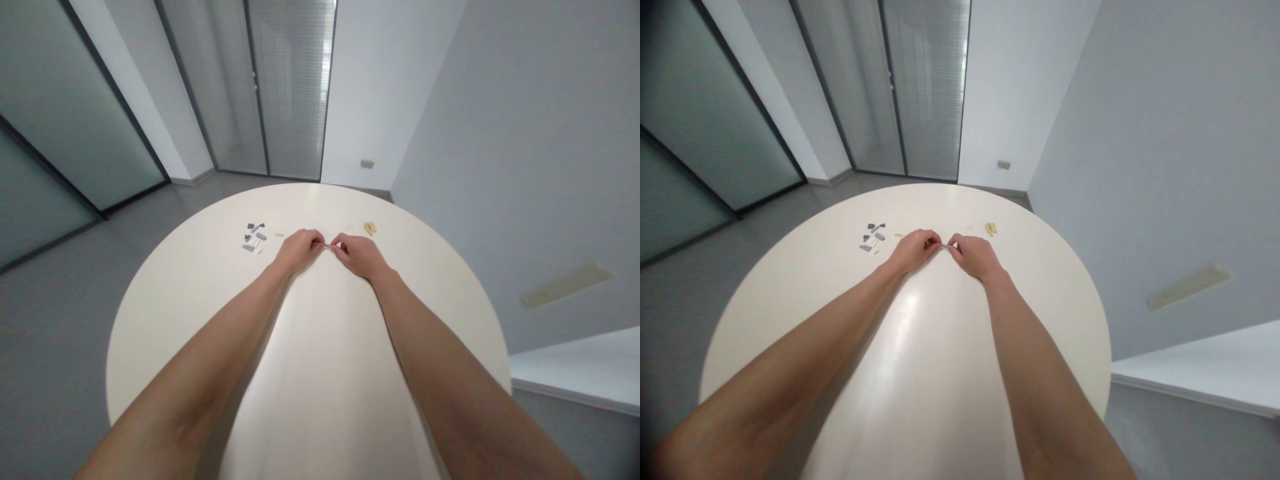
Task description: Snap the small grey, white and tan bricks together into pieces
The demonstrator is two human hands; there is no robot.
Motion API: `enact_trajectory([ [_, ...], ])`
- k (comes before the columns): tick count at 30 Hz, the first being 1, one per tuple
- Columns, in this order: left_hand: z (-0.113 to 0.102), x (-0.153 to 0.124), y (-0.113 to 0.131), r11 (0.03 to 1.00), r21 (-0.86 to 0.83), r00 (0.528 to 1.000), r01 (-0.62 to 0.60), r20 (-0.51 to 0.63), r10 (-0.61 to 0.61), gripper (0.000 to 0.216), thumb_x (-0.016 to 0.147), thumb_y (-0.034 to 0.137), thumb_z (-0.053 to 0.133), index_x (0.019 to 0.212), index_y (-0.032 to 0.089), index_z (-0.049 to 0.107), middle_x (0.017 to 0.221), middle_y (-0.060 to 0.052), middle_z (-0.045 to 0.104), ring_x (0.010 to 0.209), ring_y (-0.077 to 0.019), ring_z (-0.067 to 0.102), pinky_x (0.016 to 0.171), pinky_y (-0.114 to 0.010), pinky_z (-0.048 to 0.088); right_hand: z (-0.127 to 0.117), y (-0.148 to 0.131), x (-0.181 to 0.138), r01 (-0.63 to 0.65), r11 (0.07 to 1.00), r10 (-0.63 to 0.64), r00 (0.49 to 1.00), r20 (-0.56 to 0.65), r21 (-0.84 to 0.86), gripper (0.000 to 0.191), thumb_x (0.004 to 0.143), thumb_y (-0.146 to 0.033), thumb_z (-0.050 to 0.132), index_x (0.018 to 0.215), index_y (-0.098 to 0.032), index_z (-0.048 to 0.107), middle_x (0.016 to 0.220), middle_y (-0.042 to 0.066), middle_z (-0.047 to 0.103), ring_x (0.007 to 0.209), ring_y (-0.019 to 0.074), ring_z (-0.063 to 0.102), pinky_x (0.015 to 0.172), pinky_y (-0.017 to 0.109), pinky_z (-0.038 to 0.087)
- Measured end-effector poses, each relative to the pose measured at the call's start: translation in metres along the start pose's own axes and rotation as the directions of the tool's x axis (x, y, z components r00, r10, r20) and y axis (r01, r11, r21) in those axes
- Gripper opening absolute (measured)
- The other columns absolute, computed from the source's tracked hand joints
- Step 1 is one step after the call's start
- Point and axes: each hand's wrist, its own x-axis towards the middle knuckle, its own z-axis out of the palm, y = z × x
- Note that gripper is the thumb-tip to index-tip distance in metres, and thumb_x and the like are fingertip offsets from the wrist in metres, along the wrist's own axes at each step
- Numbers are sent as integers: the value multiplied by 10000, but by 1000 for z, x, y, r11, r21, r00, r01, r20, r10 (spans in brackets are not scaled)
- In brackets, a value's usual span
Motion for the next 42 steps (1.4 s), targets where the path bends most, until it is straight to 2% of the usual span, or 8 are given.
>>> enact_trajectory([
  [4, 1, -1, -1, 999, -20, 1000, 26, -15, -26, 158, 924, 257, 574, 1007, 226, 704, 981, -41, 736, 907, -206, 649, 768, -310, 486, 2, 3, 0, -22, 996, 23, 1000, -12, 90, 234, 945, -358, 589, 1139, -248, 660, 745, -13, 694, 696, 162, 610, 655, 265, 346],
  [9, 0, -1, 0, 996, -92, 1000, 16, 1, -16, 139, 923, 271, 595, 997, 239, 708, 960, -17, 744, 875, -189, 659, 752, -294, 484, 1, 3, 0, -3, 989, 7, 1000, -26, 148, 195, 940, -371, 603, 1072, -258, 692, 741, -17, 680, 674, 148, 588, 637, 255, 338],
  [17, 3, 2, -2, 990, -141, 1000, 15, -1, -15, 161, 948, 259, 566, 1035, 249, 701, 1005, -16, 743, 937, -189, 666, 792, -289, 508, 0, 4, 1, -49, 962, 66, 996, -55, 268, 202, 952, -339, 586, 1064, -232, 715, 766, 4, 692, 683, 149, 582, 650, 253, 360],
  [23, 5, 3, -3, 990, -141, 1000, -1, -19, -2, 160, 945, 215, 563, 1034, 234, 695, 1003, -21, 736, 946, -190, 665, 822, -304, 506, 4, 8, 3, -66, 927, 99, 993, -70, 370, 197, 937, -345, 604, 1040, -225, 722, 695, -16, 650, 636, 136, 557, 615, 249, 342],
  [31, 8, 4, -5, 982, -191, 999, -10, -35, 4, 194, 927, 151, 551, 1035, 229, 692, 1012, -18, 739, 938, -183, 665, 833, -309, 510, 4, 8, 4, -83, 903, 120, 991, -63, 421, 171, 924, -318, 613, 1015, -218, 717, 689, -20, 649, 625, 127, 553, 609, 245, 342],
  [42, 2, 3, 2, 983, -180, 999, 46, -18, -50, 140, 933, 261, 595, 1028, 227, 692, 998, -19, 734, 937, -186, 660, 821, -315, 498, 4, 8, 5, -100, 897, 129, 991, -38, 430, 215, 938, -391, 616, 997, -224, 738, 700, -12, 671, 632, 130, 570, 609, 249, 356],
])
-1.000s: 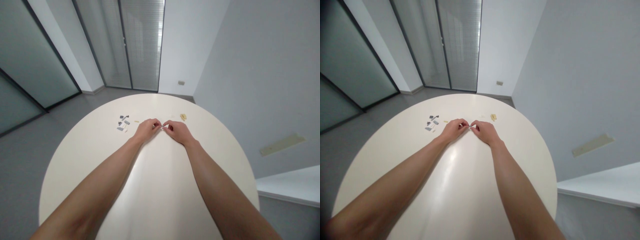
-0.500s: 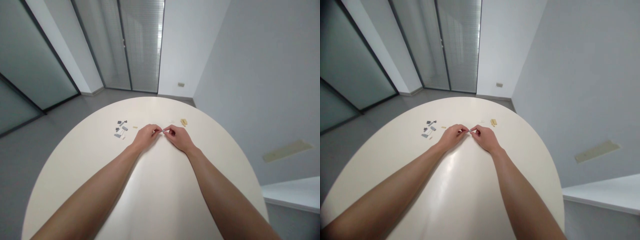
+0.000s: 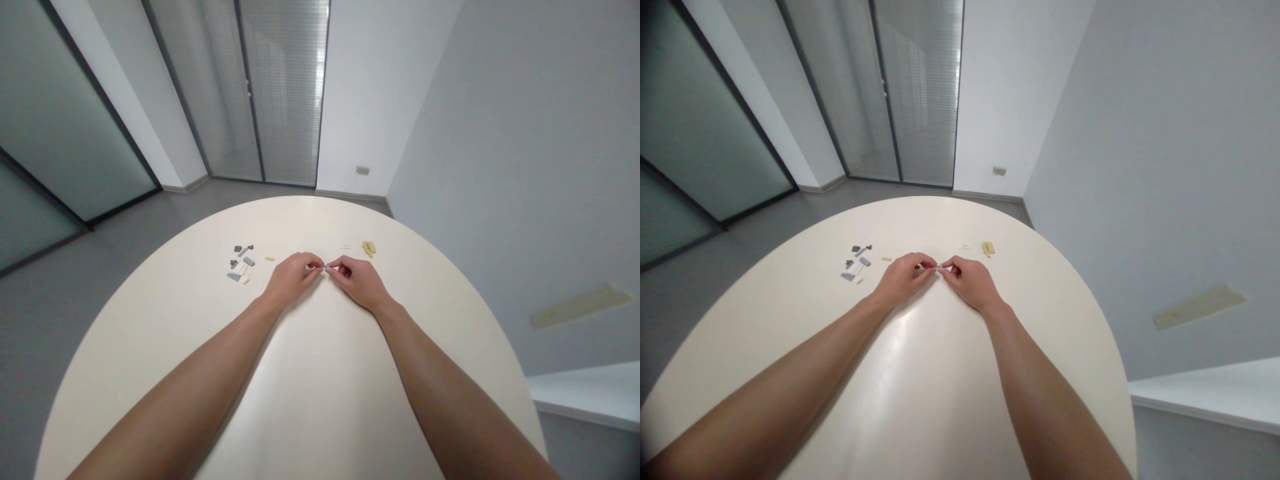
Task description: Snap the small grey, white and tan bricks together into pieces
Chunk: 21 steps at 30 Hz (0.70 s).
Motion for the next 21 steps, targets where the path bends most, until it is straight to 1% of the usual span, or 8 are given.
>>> enact_trajectory([
  [4, 0, 0, -1, 1000, 11, 1000, 26, 7, -26, 142, 943, 273, 591, 1028, 232, 697, 993, -19, 739, 936, -190, 663, 812, -315, 497, 0, 0, 0, 6, 1000, -6, 1000, 7, -8, 219, 939, -389, 618, 1001, -232, 757, 718, 0, 692, 647, 136, 574, 623, 251, 363],
  [10, 1, 1, -2, 999, 18, 999, 37, 3, -37, 142, 950, 270, 581, 1023, 239, 699, 1000, -16, 744, 934, -192, 665, 800, -312, 495, -1, -1, 1, 27, 999, -26, 1000, 13, -25, 215, 944, -340, 603, 1026, -235, 772, 726, 5, 703, 638, 133, 563, 627, 253, 365],
  [14, 2, 0, -4, 1000, 12, 1000, 21, -4, -21, 139, 951, 278, 582, 1017, 240, 699, 992, -12, 744, 931, -190, 663, 797, -308, 493, -1, -2, 0, 19, 1000, -19, 1000, 8, -21, 211, 938, -316, 603, 1027, -231, 776, 719, 5, 698, 637, 133, 564, 633, 257, 370],
  [21, 2, 0, -2, 999, 8, 999, 42, 1, -42, 141, 943, 289, 588, 1008, 250, 705, 979, -11, 746, 908, -187, 664, 775, -308, 489, 0, 0, 1, 8, 1000, -8, 1000, 3, 0, 191, 930, -300, 612, 1025, -240, 766, 700, -11, 678, 630, 128, 559, 629, 259, 373],
])
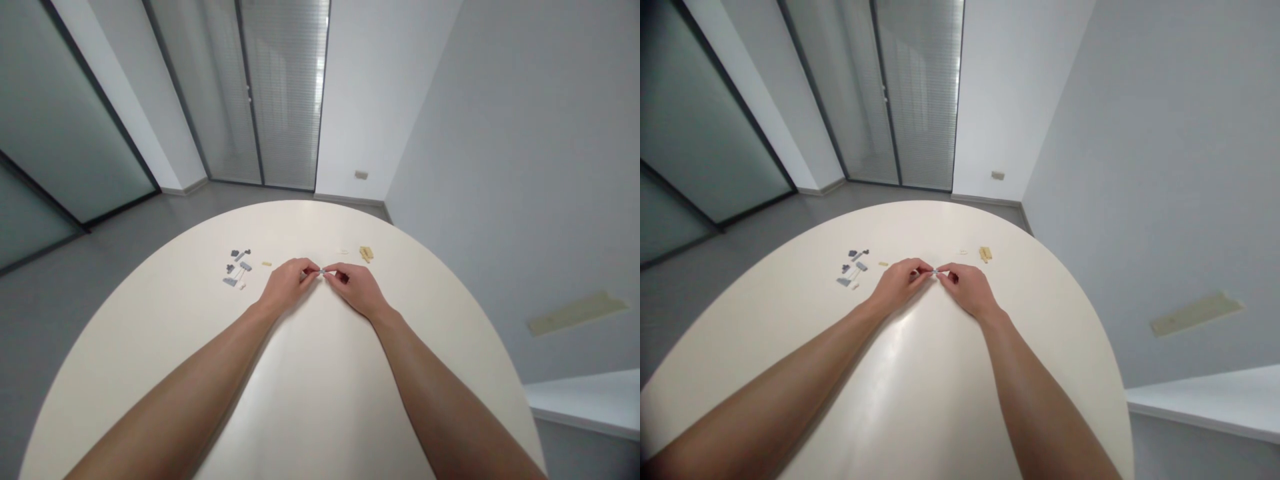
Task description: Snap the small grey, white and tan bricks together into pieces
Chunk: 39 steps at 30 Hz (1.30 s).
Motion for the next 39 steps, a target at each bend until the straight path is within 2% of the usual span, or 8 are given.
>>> enact_trajectory([
  [9, -1, 0, 4, 1000, 16, 1000, -1, 15, 1, 162, 950, 301, 567, 1007, 238, 705, 977, -19, 745, 901, -190, 664, 769, -304, 489, 1, 2, 0, 87, 995, -83, 993, -85, 52, 142, 909, -270, 624, 1006, -226, 719, 936, 25, 703, 711, 131, 597, 701, 266, 449],
  [18, -3, 0, 7, 1000, 22, 1000, 0, 27, -1, 172, 964, 291, 544, 1005, 235, 701, 976, -24, 745, 895, -193, 664, 763, -307, 490, 3, -2, -1, 28, 999, -27, 999, -35, 29, 137, 918, -295, 620, 994, -250, 725, 838, 1, 732, 729, 146, 639, 708, 265, 456],
  [28, -1, -1, 5, 995, 104, 1000, -7, 29, 4, 193, 963, 318, 552, 1027, 236, 715, 959, -40, 726, 919, -214, 645, 786, -326, 492, 4, -1, 1, 38, 999, -37, 998, -46, 21, 114, 905, -246, 632, 1002, -240, 692, 903, 2, 733, 809, 152, 651, 771, 279, 463],
  [34, 0, -1, 5, 986, 163, 999, -32, 15, 30, 152, 938, 240, 569, 989, 224, 711, 967, -49, 722, 975, -230, 617, 831, -348, 500, 6, -9, 2, 93, 979, -91, 996, 17, -180, 92, 910, -210, 623, 961, -232, 697, 915, 22, 735, 879, 184, 645, 803, 304, 442],
  [39, 1, -2, 6, 969, 246, 998, -23, -55, 38, 142, 929, 207, 558, 974, 210, 693, 1043, -77, 698, 1043, -256, 576, 925, -392, 485, 9, -22, 3, 185, 890, -156, 982, 104, -417, 135, 956, -200, 570, 958, -210, 705, 936, 60, 741, 913, 217, 636, 814, 334, 420],
])
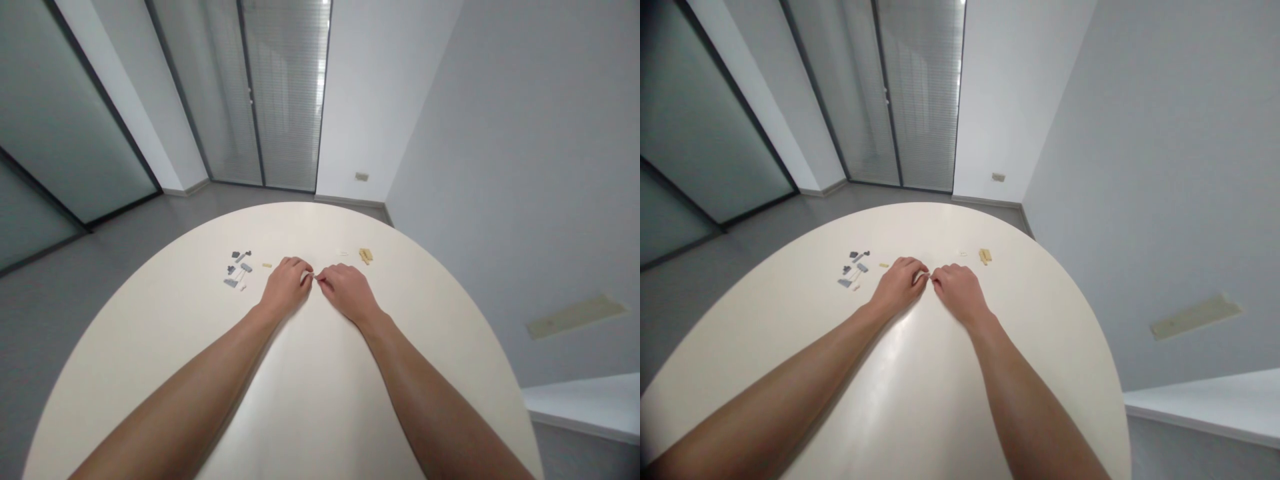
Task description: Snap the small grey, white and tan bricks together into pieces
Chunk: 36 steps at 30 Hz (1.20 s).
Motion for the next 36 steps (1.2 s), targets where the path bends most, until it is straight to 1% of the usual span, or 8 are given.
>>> enact_trajectory([
  [3, 1, 0, 0, 1000, 14, 1000, 13, -5, -13, 149, 931, 204, 541, 968, 210, 685, 1050, -81, 688, 1067, -267, 559, 936, -403, 487, 0, -5, 1, -6, 997, 8, 1000, 18, -82, 157, 972, -203, 554, 954, -204, 710, 927, 74, 738, 911, 226, 629, 798, 335, 421],
  [6, 2, -1, 0, 999, 36, 1000, 9, -22, -9, 154, 932, 199, 528, 965, 204, 678, 1049, -86, 683, 1077, -273, 548, 954, -412, 482, 2, -7, 1, -29, 994, 32, 999, 25, -108, 174, 974, -193, 544, 980, -209, 718, 969, 79, 735, 928, 230, 624, 798, 332, 434],
  [10, 3, -1, 0, 998, 51, 999, 23, -35, -21, 151, 930, 190, 523, 979, 195, 665, 1049, -93, 674, 1064, -274, 550, 950, -410, 481, 7, -7, 1, -34, 995, 36, 999, 19, -95, 267, 988, -180, 491, 1146, -209, 704, 1091, 93, 721, 1010, 244, 605, 866, 346, 455],
  [15, 4, -1, -1, 998, 55, 999, 24, -24, -23, 149, 923, 185, 533, 996, 200, 662, 1055, -91, 660, 1050, -260, 563, 951, -395, 476, 9, -2, 1, -71, 995, 74, 996, 42, -70, 421, 983, -240, 478, 1393, -195, 566, 1339, 122, 627, 1163, 300, 547, 965, 425, 442],
  [18, 5, -1, -1, 998, 57, 1000, 14, -26, -13, 159, 928, 194, 531, 1016, 199, 663, 1053, -92, 657, 1039, -260, 567, 942, -397, 478, 9, 0, -1, -95, 995, 95, 995, 13, -33, 514, 978, -294, 489, 1475, -167, 461, 1440, 142, 550, 1244, 319, 506, 1010, 460, 427],
  [20, 5, -1, -1, 998, 55, 1000, 13, -25, -11, 163, 931, 193, 526, 1019, 197, 664, 1054, -95, 657, 1035, -264, 567, 934, -399, 480, 9, 0, -1, -88, 996, 88, 996, -21, 7, 518, 974, -291, 496, 1473, -157, 453, 1432, 145, 555, 1257, 303, 503, 1032, 450, 423],
  [26, 5, -1, -1, 998, 60, 1000, 17, -15, -16, 167, 926, 171, 519, 1008, 197, 662, 1057, -92, 659, 1037, -262, 566, 933, -394, 480, 11, 0, -1, -16, 998, 17, 1000, -17, 68, 349, 970, -234, 501, 1295, -176, 615, 1365, 114, 614, 1245, 255, 526, 1054, 419, 426],
  [36, 6, -1, -2, 997, 71, 1000, 6, -24, -4, 177, 950, 190, 497, 1020, 184, 660, 1061, -102, 650, 1038, -256, 558, 934, -394, 473, 8, -1, -1, -22, 999, 22, 1000, 20, 34, 379, 983, -258, 492, 1345, -199, 590, 1449, 96, 562, 1260, 259, 514, 1066, 432, 402],
])
